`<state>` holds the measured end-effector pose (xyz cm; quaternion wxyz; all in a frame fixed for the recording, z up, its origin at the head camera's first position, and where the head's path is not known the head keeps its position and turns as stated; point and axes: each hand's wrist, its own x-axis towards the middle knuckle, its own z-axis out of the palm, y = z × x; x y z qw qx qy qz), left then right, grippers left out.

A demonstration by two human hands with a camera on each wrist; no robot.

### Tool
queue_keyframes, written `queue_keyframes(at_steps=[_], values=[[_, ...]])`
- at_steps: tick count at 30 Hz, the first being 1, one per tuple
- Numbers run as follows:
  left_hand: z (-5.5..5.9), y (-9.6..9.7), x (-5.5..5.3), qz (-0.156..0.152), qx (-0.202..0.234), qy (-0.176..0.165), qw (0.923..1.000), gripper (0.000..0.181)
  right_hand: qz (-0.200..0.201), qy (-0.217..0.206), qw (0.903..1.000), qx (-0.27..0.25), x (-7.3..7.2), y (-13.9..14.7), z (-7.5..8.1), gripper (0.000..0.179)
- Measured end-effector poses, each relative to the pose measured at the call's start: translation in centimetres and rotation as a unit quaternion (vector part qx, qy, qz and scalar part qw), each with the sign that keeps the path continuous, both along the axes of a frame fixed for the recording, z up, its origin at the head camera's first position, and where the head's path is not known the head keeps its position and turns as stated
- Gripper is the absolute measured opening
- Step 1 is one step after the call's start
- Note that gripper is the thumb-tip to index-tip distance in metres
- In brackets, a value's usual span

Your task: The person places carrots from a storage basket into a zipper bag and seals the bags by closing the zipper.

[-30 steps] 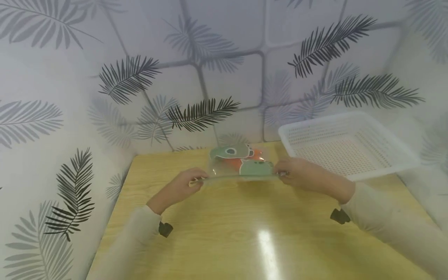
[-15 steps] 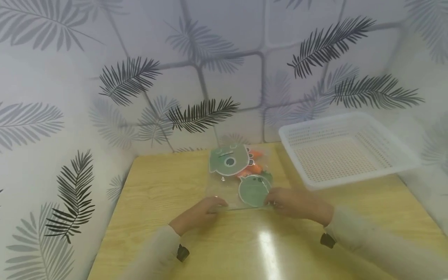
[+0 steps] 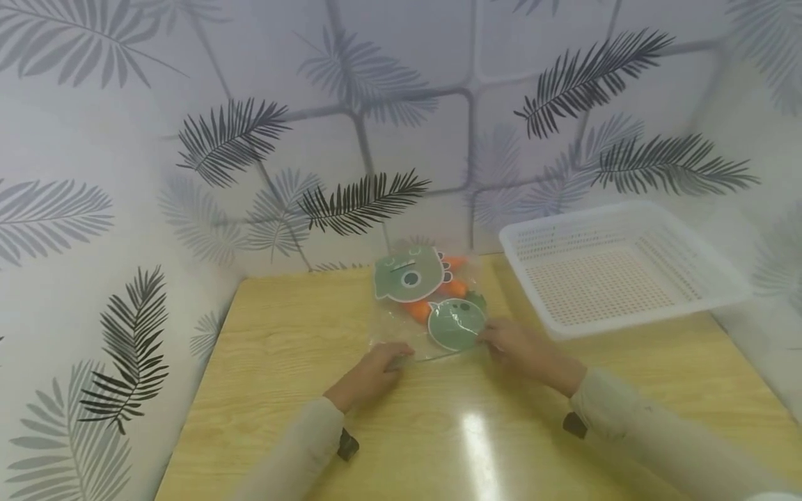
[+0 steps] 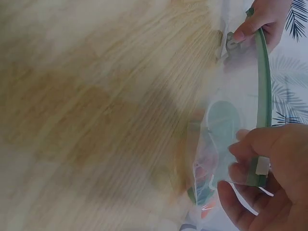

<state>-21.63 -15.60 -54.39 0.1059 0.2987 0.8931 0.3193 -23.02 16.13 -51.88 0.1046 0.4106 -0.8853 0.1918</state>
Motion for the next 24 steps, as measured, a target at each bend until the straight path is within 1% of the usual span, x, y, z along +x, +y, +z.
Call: queue_keyframes(at_steps=[2, 3, 5, 9, 11, 13, 14, 16, 18, 20, 24], values=[[-0.1, 0.1, 0.2, 0.002, 0.005, -0.006, 1.0, 0.042, -0.013, -0.017, 0.9997, 0.012, 0.3, 0.1, -0.2, 0.02], [-0.2, 0.1, 0.3, 0.003, 0.005, -0.009, 0.9999, 0.043, -0.012, -0.028, 0.9994, 0.014, 0.6, 0.2, -0.3, 0.021], [-0.2, 0.0, 0.8, 0.004, -0.001, -0.008, 1.0, 0.044, -0.014, -0.031, 0.9991, 0.026, 1.2, 0.5, -0.8, 0.023], [-0.2, -0.3, 1.9, -0.01, -0.026, 0.021, 0.9994, 0.041, 0.008, -0.031, 0.9992, 0.024, 2.8, 1.2, -1.3, 0.026], [-0.2, -0.5, 2.4, -0.017, -0.034, 0.026, 0.9989, 0.04, 0.013, -0.036, 0.999, 0.025, 3.3, 1.5, -1.5, 0.026], [-0.2, -0.8, 2.7, -0.018, -0.039, 0.021, 0.9988, 0.038, 0.014, -0.049, 0.9983, 0.028, 3.7, 1.6, -1.7, 0.024], [-0.2, -0.9, 2.9, -0.015, -0.038, 0.012, 0.9991, 0.038, 0.012, -0.054, 0.9979, 0.034, 3.9, 1.7, -1.8, 0.022], [-0.3, -1.1, 3.3, -0.009, -0.03, -0.002, 0.9995, 0.036, 0.006, -0.066, 0.9968, 0.043, 4.2, 1.8, -2.0, 0.019], [-0.5, -1.1, 3.6, -0.003, -0.019, -0.009, 0.9998, 0.034, 0.004, -0.069, 0.9965, 0.046, 4.4, 1.9, -2.3, 0.016], [-0.8, -1.1, 3.9, 0.003, -0.006, -0.014, 0.9999, 0.03, 0.006, -0.064, 0.9969, 0.044, 4.7, 1.9, -2.5, 0.015], [-1.1, -0.9, 4.6, 0.014, 0.01, -0.023, 0.9996, 0.025, 0.007, -0.039, 0.9987, 0.031, 5.1, 1.9, -2.8, 0.013]])
